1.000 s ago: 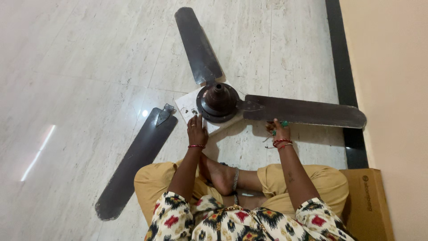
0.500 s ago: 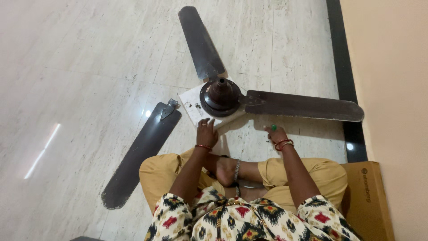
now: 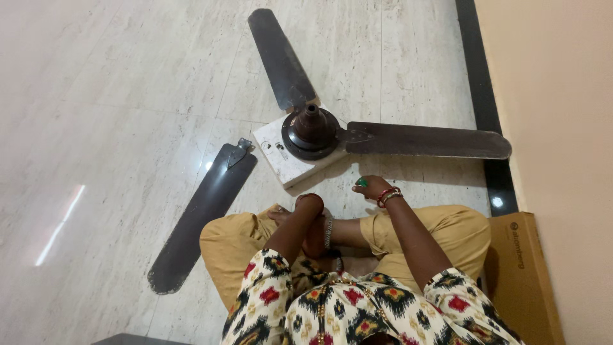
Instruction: The person sits on the floor and attaches the blades to a ceiling fan motor housing using a screwdriver. They secure each blade one at a time by tightening the screws at the mounting points.
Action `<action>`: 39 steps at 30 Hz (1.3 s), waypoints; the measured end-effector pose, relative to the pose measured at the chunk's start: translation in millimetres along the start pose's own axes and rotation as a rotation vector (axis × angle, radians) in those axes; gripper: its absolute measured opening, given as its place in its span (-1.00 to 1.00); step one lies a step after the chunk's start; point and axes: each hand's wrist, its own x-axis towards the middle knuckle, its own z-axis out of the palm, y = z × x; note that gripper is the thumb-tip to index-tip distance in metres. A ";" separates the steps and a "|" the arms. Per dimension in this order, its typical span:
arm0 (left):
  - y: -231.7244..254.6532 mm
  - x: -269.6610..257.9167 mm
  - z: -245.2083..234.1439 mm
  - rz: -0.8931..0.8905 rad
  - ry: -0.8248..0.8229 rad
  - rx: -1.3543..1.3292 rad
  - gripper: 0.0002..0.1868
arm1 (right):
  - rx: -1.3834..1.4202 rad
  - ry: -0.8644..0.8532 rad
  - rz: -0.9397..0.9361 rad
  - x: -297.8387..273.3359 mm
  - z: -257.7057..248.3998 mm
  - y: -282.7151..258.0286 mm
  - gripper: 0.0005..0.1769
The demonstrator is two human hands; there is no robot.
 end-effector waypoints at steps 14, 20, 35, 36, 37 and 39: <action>-0.5 -13.8 10.9 0.356 0.694 -1.153 -0.66 | 0.356 -0.035 -0.223 -30.9 31.5 -33.6 -0.36; -22.5 -95.2 17.6 0.248 0.675 -0.899 -0.58 | -0.143 0.149 -0.064 -42.0 -4.1 18.0 -0.60; 75.9 -279.3 -82.7 0.540 0.459 -0.568 -0.46 | -0.349 -0.068 -0.397 -92.8 40.2 -100.7 -0.67; 84.7 -279.8 -83.3 0.567 0.438 -0.515 -0.46 | -0.330 -0.101 -0.453 -106.1 50.2 -103.1 -0.67; 91.4 -281.9 -83.7 0.590 0.415 -0.461 -0.46 | -0.299 -0.130 -0.519 -105.2 49.1 -102.1 -0.66; 98.4 -288.0 -86.0 0.615 0.369 -0.385 -0.45 | -0.276 -0.176 -0.579 -99.7 47.0 -94.0 -0.66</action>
